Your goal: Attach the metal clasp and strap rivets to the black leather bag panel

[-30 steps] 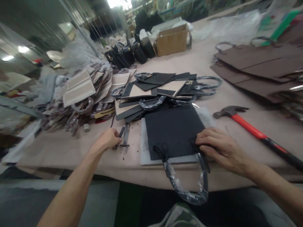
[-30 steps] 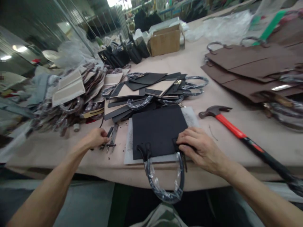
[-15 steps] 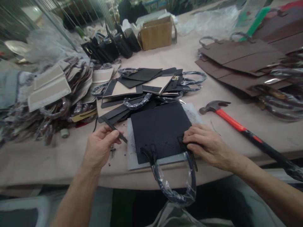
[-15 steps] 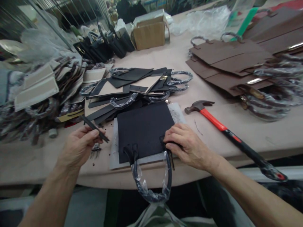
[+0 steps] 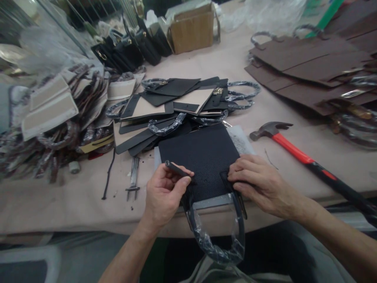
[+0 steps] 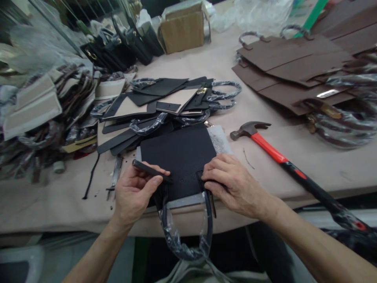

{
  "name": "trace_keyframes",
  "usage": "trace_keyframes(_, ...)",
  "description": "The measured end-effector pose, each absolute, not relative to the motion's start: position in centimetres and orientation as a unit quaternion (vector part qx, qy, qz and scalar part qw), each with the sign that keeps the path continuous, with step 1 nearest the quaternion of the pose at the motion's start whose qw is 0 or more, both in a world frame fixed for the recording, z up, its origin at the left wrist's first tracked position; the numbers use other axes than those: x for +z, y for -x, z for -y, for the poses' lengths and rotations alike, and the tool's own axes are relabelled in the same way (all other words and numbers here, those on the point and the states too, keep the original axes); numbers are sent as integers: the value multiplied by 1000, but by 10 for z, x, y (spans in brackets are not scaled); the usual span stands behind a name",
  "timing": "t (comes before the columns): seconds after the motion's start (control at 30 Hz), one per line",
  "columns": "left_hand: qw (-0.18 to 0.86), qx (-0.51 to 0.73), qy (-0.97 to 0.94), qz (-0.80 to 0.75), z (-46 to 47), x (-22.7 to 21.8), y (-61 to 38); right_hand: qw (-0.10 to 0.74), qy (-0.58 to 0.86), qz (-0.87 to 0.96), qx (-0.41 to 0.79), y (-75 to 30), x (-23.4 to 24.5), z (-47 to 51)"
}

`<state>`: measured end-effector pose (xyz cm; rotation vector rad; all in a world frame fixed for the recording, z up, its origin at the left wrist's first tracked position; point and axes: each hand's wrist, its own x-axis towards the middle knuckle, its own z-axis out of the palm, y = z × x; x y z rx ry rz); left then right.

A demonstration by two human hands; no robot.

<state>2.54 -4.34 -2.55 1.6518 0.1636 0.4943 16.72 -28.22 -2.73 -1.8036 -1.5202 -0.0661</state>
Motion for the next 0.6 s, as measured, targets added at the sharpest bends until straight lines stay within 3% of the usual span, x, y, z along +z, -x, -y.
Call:
trace_keyframes(0.17,577,203,-787,-82,40,-25,-19,385,707,592,-29,-167,-28,282)
trace_keyframes(0.6,511,184,-837,-59,44,-24,-22,385,708,592,-22,-167,-26,281)
